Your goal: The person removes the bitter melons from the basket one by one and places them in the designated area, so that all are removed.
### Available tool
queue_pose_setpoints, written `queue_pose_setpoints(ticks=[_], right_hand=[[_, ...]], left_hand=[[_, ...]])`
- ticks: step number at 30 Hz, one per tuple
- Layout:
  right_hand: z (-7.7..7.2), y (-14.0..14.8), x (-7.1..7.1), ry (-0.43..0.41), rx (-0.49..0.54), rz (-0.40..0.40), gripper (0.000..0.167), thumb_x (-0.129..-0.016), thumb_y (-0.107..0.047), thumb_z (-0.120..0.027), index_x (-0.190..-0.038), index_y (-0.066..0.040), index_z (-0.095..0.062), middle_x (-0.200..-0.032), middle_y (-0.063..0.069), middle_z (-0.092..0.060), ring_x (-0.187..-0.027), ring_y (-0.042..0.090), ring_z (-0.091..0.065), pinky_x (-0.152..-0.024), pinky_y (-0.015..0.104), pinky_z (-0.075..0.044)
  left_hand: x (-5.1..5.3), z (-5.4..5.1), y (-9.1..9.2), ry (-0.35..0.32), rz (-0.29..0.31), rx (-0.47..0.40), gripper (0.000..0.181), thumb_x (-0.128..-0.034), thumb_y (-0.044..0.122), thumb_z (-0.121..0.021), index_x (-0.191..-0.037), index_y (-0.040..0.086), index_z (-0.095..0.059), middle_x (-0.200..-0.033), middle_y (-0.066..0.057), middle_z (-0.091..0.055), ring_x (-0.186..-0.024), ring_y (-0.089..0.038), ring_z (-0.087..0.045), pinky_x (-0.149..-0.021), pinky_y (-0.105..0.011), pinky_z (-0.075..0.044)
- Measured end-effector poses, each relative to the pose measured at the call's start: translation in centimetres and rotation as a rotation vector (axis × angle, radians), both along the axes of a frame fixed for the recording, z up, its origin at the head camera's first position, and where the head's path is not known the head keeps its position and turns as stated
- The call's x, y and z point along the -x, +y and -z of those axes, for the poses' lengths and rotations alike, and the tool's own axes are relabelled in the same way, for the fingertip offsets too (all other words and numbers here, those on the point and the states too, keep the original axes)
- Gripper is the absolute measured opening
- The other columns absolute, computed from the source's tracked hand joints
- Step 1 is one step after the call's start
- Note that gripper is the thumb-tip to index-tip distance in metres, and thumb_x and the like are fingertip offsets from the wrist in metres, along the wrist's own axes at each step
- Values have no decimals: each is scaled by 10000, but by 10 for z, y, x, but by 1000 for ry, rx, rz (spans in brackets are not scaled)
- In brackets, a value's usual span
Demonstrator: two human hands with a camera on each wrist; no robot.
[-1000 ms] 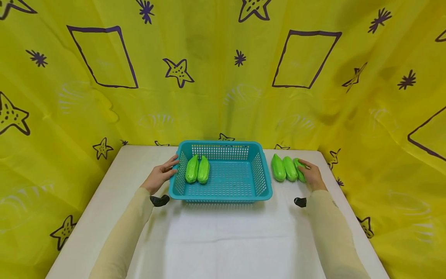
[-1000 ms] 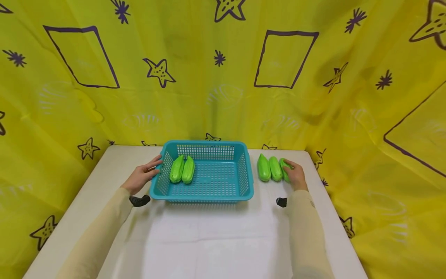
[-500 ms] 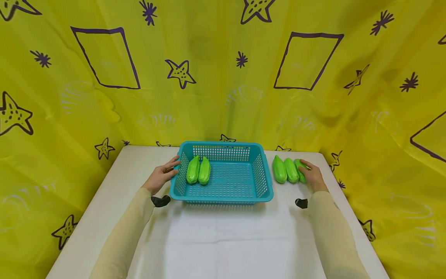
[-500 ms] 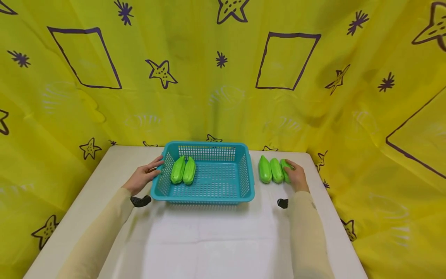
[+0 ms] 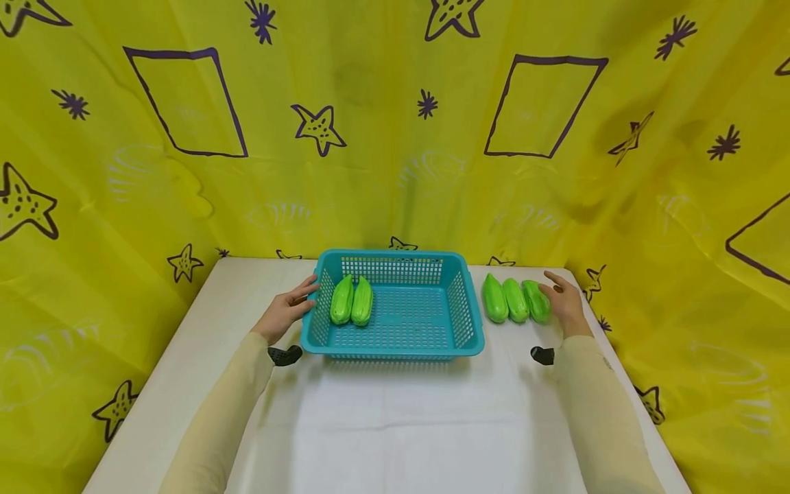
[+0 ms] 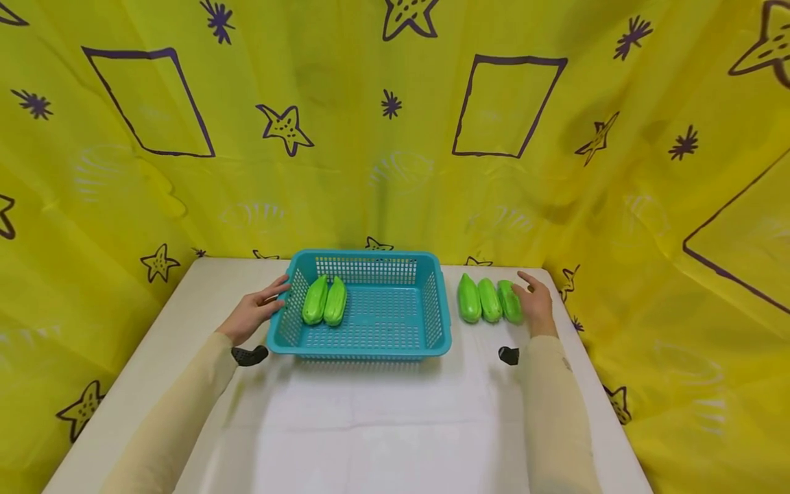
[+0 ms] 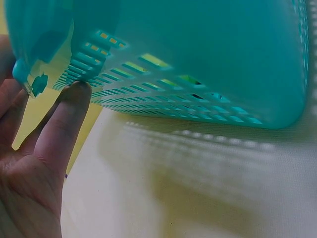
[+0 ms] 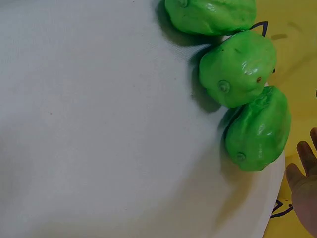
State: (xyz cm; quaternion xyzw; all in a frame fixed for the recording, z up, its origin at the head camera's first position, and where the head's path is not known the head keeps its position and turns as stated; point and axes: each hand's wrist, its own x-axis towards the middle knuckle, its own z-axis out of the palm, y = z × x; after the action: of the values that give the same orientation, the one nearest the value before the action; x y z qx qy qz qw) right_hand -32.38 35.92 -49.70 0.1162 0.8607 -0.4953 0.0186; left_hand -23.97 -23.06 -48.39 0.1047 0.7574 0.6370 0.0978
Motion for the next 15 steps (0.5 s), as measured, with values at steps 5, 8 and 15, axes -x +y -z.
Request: queue_pose_setpoints(ticks=[5,8,15], right_hand=[[-12,-6,4,42,-1,50,589,-1035,-327,-464,-1552,-111,-284,-1594,213,-188,-1422,434,-221,-1119,563,-277],[-21,-14,5,56,18,77,592,-1032,-321,-469,-1549,-98,-288,-1593,202,-198,-1424,419,-228,-1117,547,-292],[-38,-42,4,80,126,113,590,-1028,-331,-475,-1548,-115,-302,-1587,165,-234,-1419,364,-270,-1114,499,-321]], left_hand=[[0,-2,0,2,-1,4,513,-1012,91,-531,-1482,-36,-367,-1625,-15,-179,-1466,-288,-201,-1082,-402,-373],[0,-3,1,-2,-2,2,512,-1012,88,-531,-1482,-32,-369,-1625,-17,-177,-1465,-290,-202,-1087,-419,-361],[-1,0,0,-4,3,-1,518,-1013,95,-529,-1487,-29,-362,-1627,-11,-168,-1470,-291,-181,-1105,-498,-310]])
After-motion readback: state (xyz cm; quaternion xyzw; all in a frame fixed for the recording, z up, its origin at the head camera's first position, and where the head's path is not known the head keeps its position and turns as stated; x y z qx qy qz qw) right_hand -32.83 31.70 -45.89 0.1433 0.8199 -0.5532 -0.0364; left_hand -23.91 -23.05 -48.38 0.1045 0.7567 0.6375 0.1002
